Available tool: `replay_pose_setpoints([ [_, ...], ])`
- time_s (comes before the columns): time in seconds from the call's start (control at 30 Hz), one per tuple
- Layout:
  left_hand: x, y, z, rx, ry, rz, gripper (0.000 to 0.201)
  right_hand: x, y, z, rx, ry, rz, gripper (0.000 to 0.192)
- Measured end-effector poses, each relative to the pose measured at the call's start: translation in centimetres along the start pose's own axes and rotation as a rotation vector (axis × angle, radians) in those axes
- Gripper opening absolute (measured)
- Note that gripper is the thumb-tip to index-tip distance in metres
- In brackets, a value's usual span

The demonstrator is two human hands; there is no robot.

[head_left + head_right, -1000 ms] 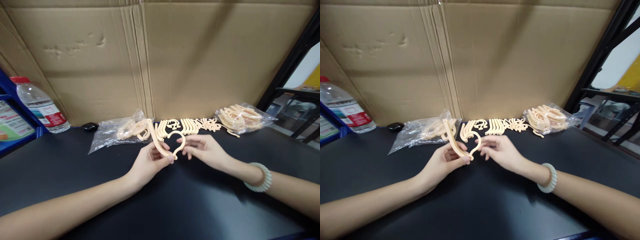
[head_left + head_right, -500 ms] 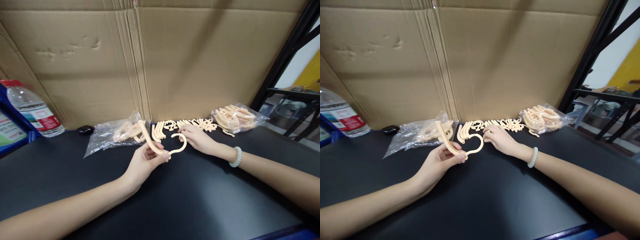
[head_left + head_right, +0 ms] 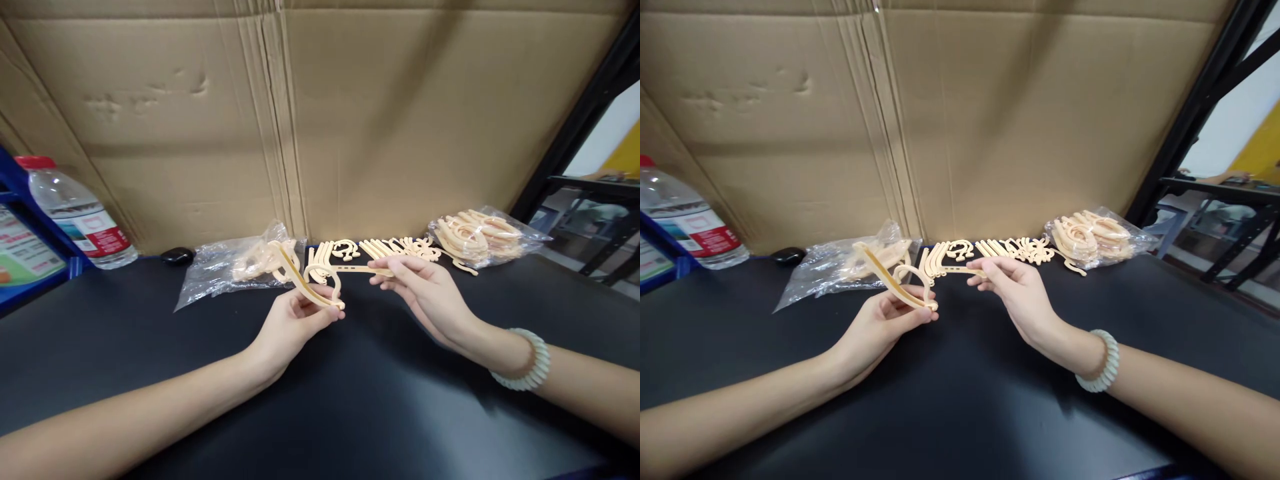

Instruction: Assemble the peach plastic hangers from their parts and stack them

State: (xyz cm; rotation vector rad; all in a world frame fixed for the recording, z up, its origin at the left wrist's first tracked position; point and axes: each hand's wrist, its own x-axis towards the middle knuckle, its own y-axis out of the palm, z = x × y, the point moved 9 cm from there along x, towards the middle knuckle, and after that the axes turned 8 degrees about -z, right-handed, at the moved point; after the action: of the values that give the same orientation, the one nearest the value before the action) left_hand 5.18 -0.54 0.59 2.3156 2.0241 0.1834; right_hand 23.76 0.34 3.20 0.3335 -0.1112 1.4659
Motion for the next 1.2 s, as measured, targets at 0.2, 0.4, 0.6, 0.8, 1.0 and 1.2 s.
replay_pose_setpoints([
  [0.2, -0.2, 0.5, -0.2, 0.089, 0.021, 0.049, 0.018, -0.3, -0.3, -1.5, 0.003, 0.060, -0.024, 0.052],
  [0.4, -0.2, 1.3, -0.5, 0.130, 0.072, 0.121, 0.015, -1.2, 1.8, -3.7, 0.151, 0.299, 0.144, 0.035],
  [0.6, -0.4, 1.7, -0.5, 0.173, 0.092, 0.166, 0.010, -1.8, 2.7, -3.1, 0.089, 0.216, 0.228, 0.019],
  [0.8, -0.6, 2.1, -0.6, 0.184, 0.098, 0.214, 0.007, -2.4, 3.6, -2.7, 0.040, 0.200, 0.296, 0.021],
  [1.0, -0.7, 2.3, -0.8, 0.202, 0.111, 0.232, 0.004, -2.4, 3.4, -3.0, 0.048, 0.225, 0.253, 0.025],
  [1.2, -0.7, 2.4, -0.9, 0.203, 0.111, 0.227, 0.003, -2.2, 3.0, -3.0, 0.069, 0.221, 0.211, 0.024],
])
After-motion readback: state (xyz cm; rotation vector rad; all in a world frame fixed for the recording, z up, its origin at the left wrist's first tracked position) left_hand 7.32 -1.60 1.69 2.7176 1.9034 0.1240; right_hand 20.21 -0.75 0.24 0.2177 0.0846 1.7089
